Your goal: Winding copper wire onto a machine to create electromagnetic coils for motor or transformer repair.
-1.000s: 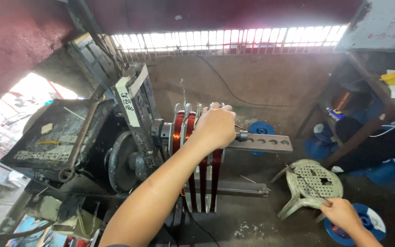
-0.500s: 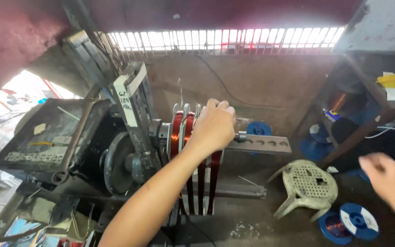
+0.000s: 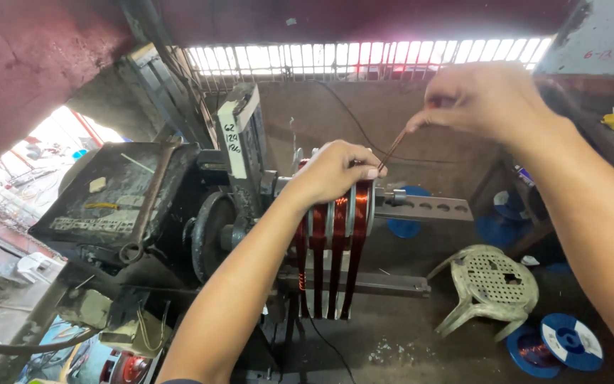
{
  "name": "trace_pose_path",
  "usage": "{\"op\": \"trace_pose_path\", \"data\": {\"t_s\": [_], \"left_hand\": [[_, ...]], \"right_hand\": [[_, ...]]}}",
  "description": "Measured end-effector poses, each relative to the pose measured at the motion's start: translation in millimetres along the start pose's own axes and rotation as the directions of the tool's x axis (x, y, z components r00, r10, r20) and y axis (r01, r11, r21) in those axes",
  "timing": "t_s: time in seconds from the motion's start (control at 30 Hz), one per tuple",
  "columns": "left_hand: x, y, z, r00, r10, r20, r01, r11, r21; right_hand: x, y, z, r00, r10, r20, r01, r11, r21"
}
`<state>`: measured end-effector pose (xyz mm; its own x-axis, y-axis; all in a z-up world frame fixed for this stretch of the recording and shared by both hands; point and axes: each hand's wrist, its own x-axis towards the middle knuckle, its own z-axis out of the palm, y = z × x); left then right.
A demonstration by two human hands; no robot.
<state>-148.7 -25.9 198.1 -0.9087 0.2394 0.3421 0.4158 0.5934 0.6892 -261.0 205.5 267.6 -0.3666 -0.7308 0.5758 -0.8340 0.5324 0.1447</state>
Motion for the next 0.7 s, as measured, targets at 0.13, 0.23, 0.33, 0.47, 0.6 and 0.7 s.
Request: {"op": "trace_pose_path", "data": {"t_s": [0.13,0.23,0.33,0.47,0.6,0.7], "left_hand": [[-13.4,3.9,0.5,0.996,0.014,-0.092,-0.010,0.999,0.039],[-16.9,-6.9,4.1,0.986,0.076,-0.146,-0.067,0.996,0.060],[-15.2,-15.9,10.3,0.977,0.140,-0.163,-0.127,0.988,0.086],[-22.6,-6.5,11.2,0.945,0.221,-0.239,-0.196,0.973,0.123],[-19.1,-14.7,13.6,0.929,0.288,-0.231,-0.293,0.956,0.014],[-19.1,-21.6,14.1,0.917,0.320,-0.237,-0.328,0.945,0.005]], "right_hand": [[14.1,2.5,49.2,0.969,-0.075,-0.238,0.061,0.996,-0.064],[8.3,-24.5,81.9,0.950,0.117,-0.290,-0.055,0.975,0.214],[-24.4,-57.4,87.9,0.925,0.380,0.023,-0.349,0.823,0.449],[-71.9,-81.3,19.8,0.966,0.051,0.255,-0.107,0.971,0.212],[-63.3,-47.5,-11.3,0.952,-0.299,-0.066,0.281,0.940,-0.194],[-1.6,-17.7,12.0,0.901,-0.245,-0.357,0.201,0.967,-0.155]]}}
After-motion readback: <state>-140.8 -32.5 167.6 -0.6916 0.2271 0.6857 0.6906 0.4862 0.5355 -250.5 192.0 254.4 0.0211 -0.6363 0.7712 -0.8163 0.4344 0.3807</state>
